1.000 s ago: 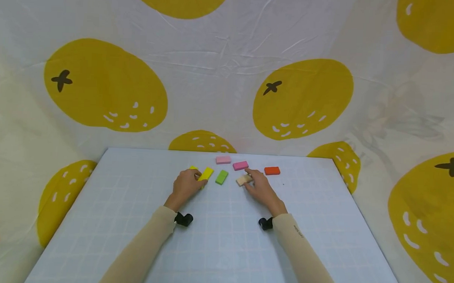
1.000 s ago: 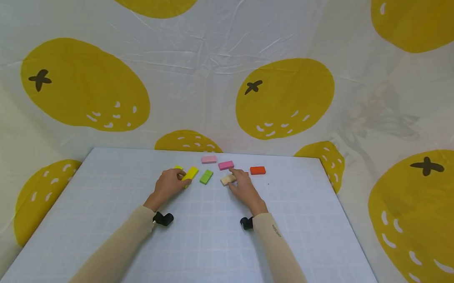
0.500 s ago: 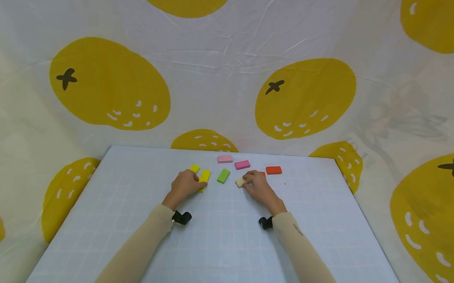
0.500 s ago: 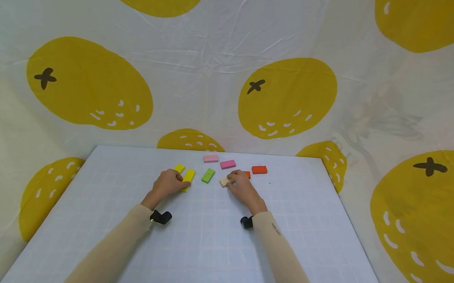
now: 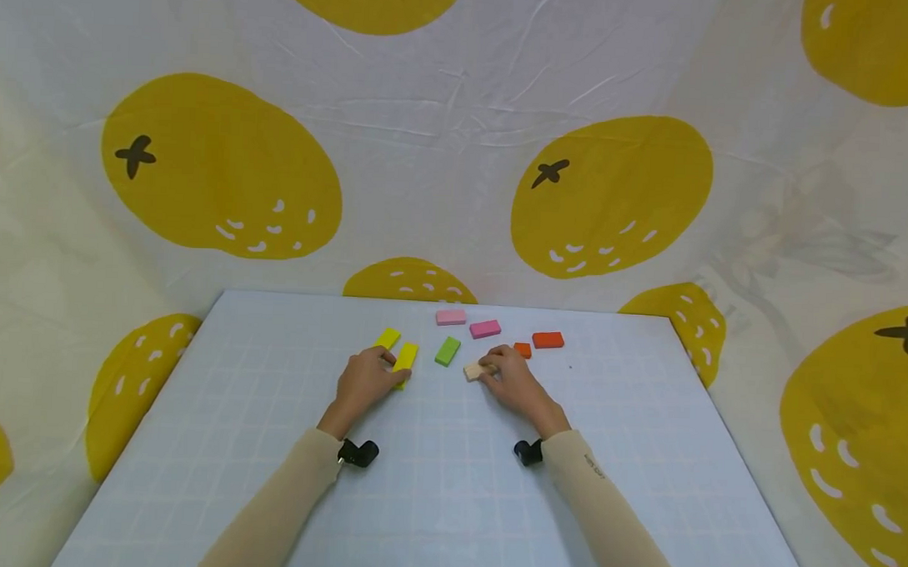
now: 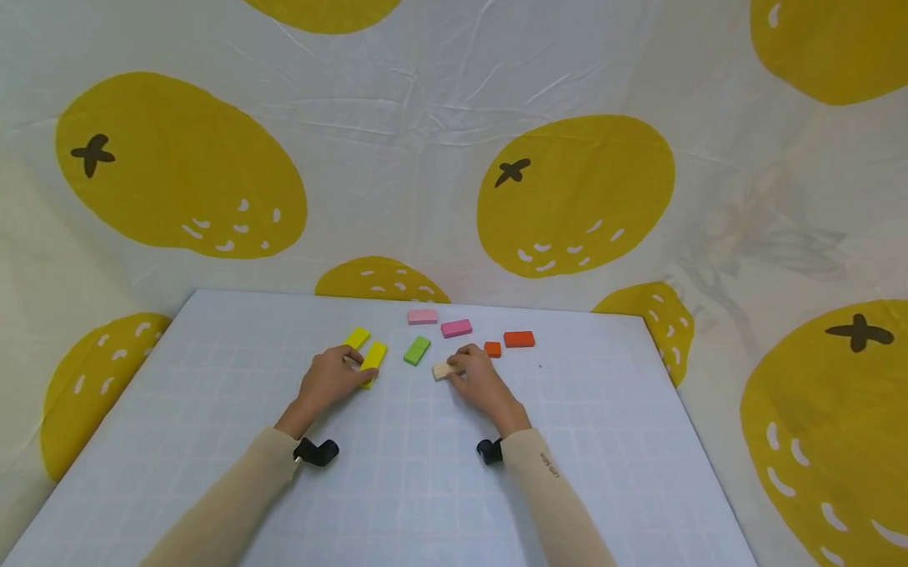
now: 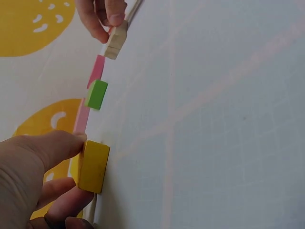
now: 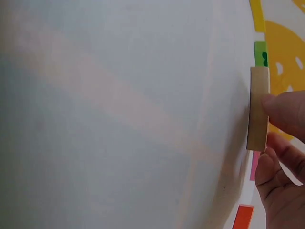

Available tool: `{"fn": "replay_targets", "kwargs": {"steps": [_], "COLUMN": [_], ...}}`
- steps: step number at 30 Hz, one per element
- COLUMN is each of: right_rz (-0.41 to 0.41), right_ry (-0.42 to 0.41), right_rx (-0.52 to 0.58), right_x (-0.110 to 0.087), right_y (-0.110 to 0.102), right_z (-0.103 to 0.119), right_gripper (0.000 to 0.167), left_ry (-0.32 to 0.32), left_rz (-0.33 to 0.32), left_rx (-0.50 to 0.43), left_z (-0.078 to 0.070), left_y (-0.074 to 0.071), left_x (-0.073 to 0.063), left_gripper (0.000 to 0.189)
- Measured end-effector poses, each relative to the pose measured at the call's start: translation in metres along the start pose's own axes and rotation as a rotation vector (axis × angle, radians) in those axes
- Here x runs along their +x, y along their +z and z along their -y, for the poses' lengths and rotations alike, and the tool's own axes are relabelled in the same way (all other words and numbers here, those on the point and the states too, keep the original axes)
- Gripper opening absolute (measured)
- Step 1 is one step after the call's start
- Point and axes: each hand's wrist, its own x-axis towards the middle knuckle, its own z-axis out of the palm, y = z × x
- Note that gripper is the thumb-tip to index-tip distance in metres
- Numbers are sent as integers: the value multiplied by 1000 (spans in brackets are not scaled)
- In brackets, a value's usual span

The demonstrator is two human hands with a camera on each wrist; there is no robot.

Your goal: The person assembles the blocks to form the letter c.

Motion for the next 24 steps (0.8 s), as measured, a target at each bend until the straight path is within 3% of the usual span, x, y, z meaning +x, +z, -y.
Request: {"fn": "replay_targets", "kwargs": {"steps": [8, 24], "right_rz": [0, 41], "right_ry": [-50, -83], "right_rx": [-2, 82], "right_x": [-6, -23], "right_y": [5, 15], "right_z": [3, 18], "right_gripper": [26, 25], "left_ry": [30, -3], "left_rz": [-31, 17], "left_rx": [0, -29], "left_z": [5, 12], "left_y": [1, -3], "left_x": [-8, -24], "left_gripper": [53, 52]}}
